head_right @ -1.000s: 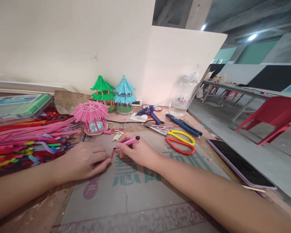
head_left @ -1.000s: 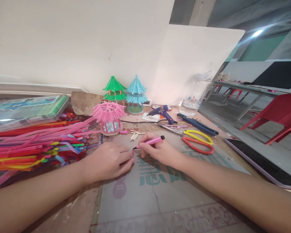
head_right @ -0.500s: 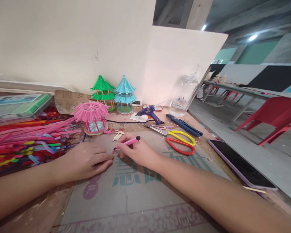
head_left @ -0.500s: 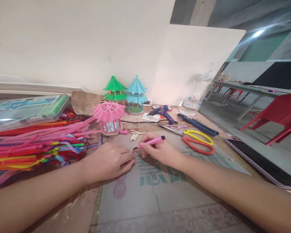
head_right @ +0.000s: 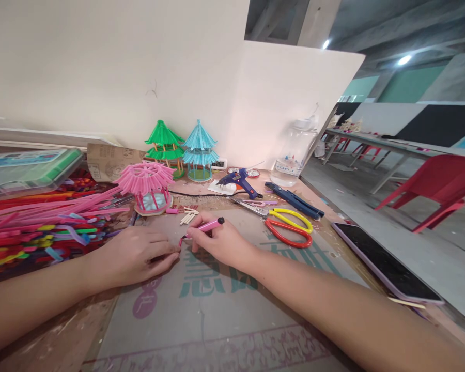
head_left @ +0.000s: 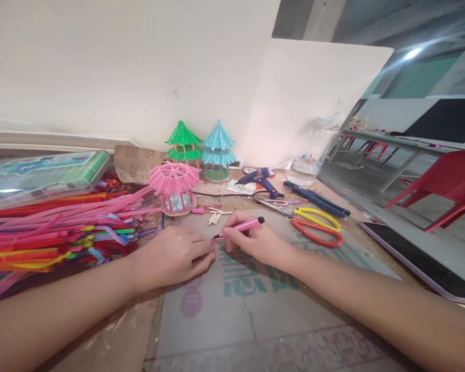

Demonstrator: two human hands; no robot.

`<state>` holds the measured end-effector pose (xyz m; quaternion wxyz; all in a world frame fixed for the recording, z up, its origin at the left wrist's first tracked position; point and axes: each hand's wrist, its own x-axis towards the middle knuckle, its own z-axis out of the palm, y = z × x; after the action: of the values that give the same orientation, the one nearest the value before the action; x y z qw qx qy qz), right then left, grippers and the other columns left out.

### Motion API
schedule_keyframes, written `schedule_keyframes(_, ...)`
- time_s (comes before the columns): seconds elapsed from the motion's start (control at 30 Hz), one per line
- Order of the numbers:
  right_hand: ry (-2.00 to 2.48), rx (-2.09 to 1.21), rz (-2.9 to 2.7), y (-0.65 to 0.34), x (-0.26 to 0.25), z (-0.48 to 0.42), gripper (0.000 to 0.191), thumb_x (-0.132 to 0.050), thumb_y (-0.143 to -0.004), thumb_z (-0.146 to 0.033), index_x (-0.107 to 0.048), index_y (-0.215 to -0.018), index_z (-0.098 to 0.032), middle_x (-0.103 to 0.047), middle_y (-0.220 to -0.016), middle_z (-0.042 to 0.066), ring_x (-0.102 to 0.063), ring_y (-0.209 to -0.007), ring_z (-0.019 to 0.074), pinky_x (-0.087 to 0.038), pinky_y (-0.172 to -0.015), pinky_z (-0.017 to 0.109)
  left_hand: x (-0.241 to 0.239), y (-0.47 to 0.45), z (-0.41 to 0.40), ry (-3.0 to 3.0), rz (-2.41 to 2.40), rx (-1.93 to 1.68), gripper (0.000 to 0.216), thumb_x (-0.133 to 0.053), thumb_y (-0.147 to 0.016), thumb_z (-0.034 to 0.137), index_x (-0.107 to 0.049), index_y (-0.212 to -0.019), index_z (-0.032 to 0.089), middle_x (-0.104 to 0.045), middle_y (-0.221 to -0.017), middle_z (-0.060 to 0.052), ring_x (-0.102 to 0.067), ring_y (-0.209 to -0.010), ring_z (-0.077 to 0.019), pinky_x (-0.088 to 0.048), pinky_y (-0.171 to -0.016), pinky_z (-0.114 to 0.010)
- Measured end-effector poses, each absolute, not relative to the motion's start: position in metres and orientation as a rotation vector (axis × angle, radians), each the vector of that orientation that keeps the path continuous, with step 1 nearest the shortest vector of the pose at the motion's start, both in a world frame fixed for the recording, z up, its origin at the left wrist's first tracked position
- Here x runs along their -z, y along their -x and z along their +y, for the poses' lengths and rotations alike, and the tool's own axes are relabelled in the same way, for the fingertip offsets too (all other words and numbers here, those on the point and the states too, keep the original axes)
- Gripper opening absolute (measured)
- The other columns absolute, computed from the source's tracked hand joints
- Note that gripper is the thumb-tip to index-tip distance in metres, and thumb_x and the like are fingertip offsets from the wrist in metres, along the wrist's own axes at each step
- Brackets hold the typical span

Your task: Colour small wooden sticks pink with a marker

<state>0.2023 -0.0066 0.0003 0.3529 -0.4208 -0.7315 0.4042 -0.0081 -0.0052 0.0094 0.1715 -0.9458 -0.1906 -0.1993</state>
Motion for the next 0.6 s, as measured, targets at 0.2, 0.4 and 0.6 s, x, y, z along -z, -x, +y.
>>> schedule_keyframes(0.2, 1.082, -1.059, -1.882, -0.2012, -0.0011, -0.0065, 0.011, -0.052, -0.088, -0.029, -0.049, -0.08, -0.022, -0.06, -0.06, -0.004, -0.056, -0.058, 0.013, -0.044, -0.058, 0.025, -0.0101, 0.0092, -0.0058, 2.681, -0.552, 0.544, 0.029, -0.045, -0.094, 0.024, -0.065, -0.074, 0.018, -0.065, -0.062, 0.0, -0.059, -0.055, -0.0145, -0.038, -0.054, -0.028)
schedule_keyframes(0.4, 1.098, -1.136, -1.821, -0.2008, -0.0029, -0.0077, 0.011, -0.052, -0.087, -0.031, -0.05, -0.082, -0.022, -0.061, -0.06, -0.004, -0.055, -0.053, 0.0123, -0.042, -0.052, 0.024, -0.0156, 0.0095, -0.0057, 2.6, -0.493, 0.519, 0.036, -0.042, -0.095, 0.025, -0.063, -0.067, 0.017, -0.061, -0.056, 0.0, -0.057, -0.052, -0.0143, -0.037, -0.052, -0.029)
schedule_keyframes(0.6, 1.074, -1.181, -1.821, -0.2005, -0.0037, -0.0091, 0.007, -0.054, -0.087, -0.029, -0.053, -0.085, -0.022, -0.065, -0.067, -0.002, -0.058, -0.06, 0.0137, -0.045, -0.058, 0.027, -0.015, 0.0093, -0.0046, 2.607, -0.501, 0.526, 0.033, -0.044, -0.094, 0.025, -0.063, -0.068, 0.017, -0.062, -0.057, 0.0, -0.056, -0.052, -0.0141, -0.037, -0.053, -0.028)
